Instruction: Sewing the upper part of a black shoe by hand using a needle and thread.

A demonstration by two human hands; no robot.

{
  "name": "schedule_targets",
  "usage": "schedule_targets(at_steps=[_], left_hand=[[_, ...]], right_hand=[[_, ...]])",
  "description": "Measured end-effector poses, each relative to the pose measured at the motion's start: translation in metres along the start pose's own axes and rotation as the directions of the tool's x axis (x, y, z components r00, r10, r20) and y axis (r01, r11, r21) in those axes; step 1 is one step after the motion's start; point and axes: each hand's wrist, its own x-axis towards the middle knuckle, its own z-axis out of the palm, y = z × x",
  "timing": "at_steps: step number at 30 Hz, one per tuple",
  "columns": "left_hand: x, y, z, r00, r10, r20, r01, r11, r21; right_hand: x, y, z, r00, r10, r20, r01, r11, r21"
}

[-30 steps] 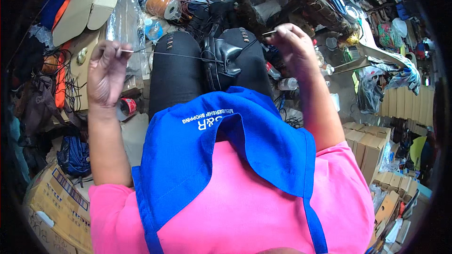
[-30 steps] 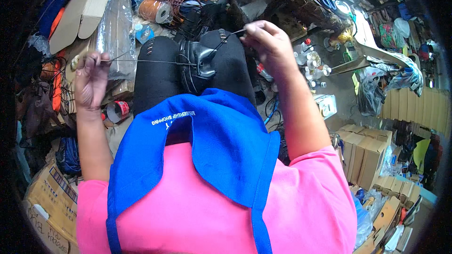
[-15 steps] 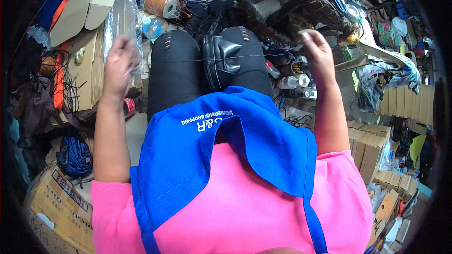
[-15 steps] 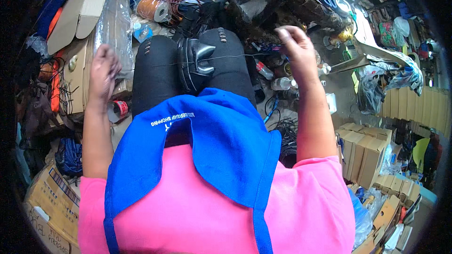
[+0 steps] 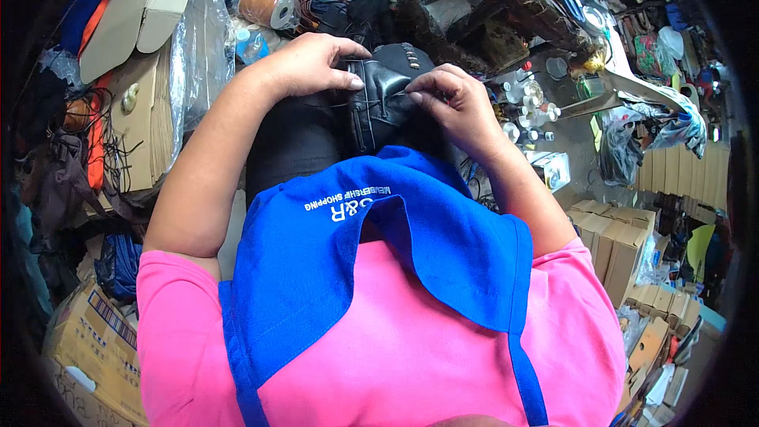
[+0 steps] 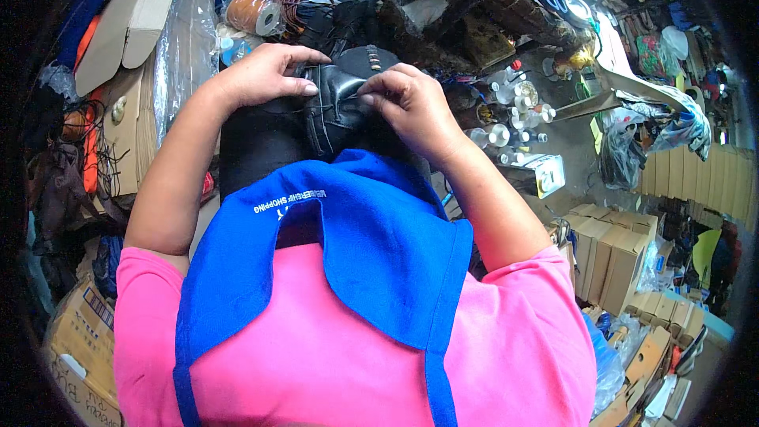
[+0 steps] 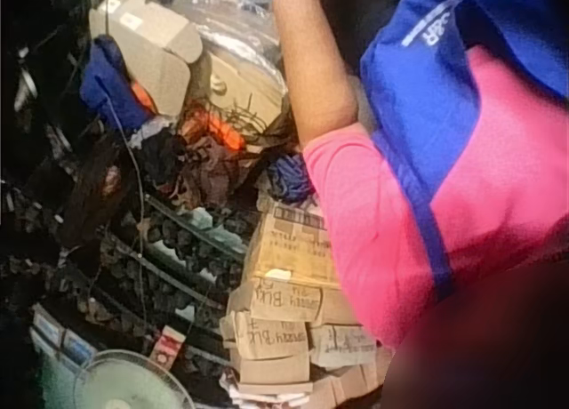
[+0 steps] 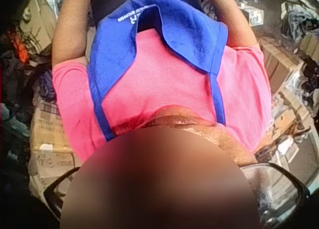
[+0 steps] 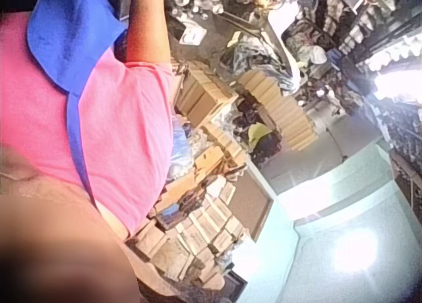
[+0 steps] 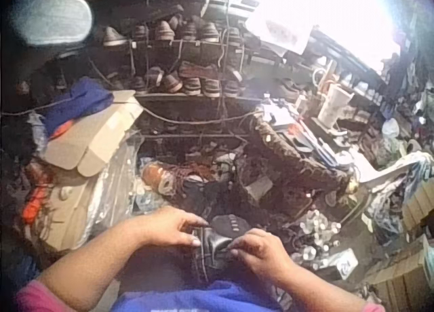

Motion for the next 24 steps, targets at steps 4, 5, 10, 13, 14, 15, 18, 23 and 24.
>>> schedule_targets(at_steps=[4,5,10,13,14,15,18,23,24], left_hand=[[0.001,0.0,0.002,1.0,-0.023,0.001,0.023,0.999,-0.036],[0.001,-0.001,0.001,1.0,-0.024,0.002,0.024,0.999,-0.037],[0.0,-0.003,0.001,1.0,-0.001,-0.017,0.001,1.0,-0.011],[-0.001,0.014,-0.003,0.997,-0.079,0.008,0.078,0.996,0.046],[-0.001,0.01,-0.001,0.997,-0.08,0.006,0.08,0.996,0.045],[0.0,0.002,0.002,0.999,-0.043,-0.015,0.043,0.999,-0.002],[0.0,0.001,0.003,0.999,-0.009,-0.038,0.007,0.999,-0.043],[0.001,0.003,0.003,0.999,-0.029,-0.034,0.028,0.999,-0.036],[0.001,0.005,0.002,0.999,-0.048,-0.025,0.048,0.999,-0.018]], right_hand=[[0.003,-0.001,0.001,1.0,0.001,0.017,-0.001,1.0,0.021],[0.004,0.0,0.002,1.0,-0.015,0.021,0.015,1.0,0.004],[0.007,-0.006,0.001,0.999,-0.022,0.043,0.024,0.998,-0.051],[0.006,-0.006,-0.003,0.996,-0.01,0.093,0.024,0.988,-0.15],[0.007,-0.007,-0.002,0.996,-0.041,0.078,0.051,0.989,-0.138],[0.008,-0.008,-0.002,0.996,-0.072,0.062,0.079,0.989,-0.126],[0.008,-0.014,-0.005,0.994,-0.066,0.09,0.082,0.977,-0.196],[0.009,-0.012,-0.006,0.99,-0.09,0.105,0.114,0.963,-0.244],[0.009,-0.011,-0.006,0.99,-0.09,0.107,0.115,0.96,-0.257]])
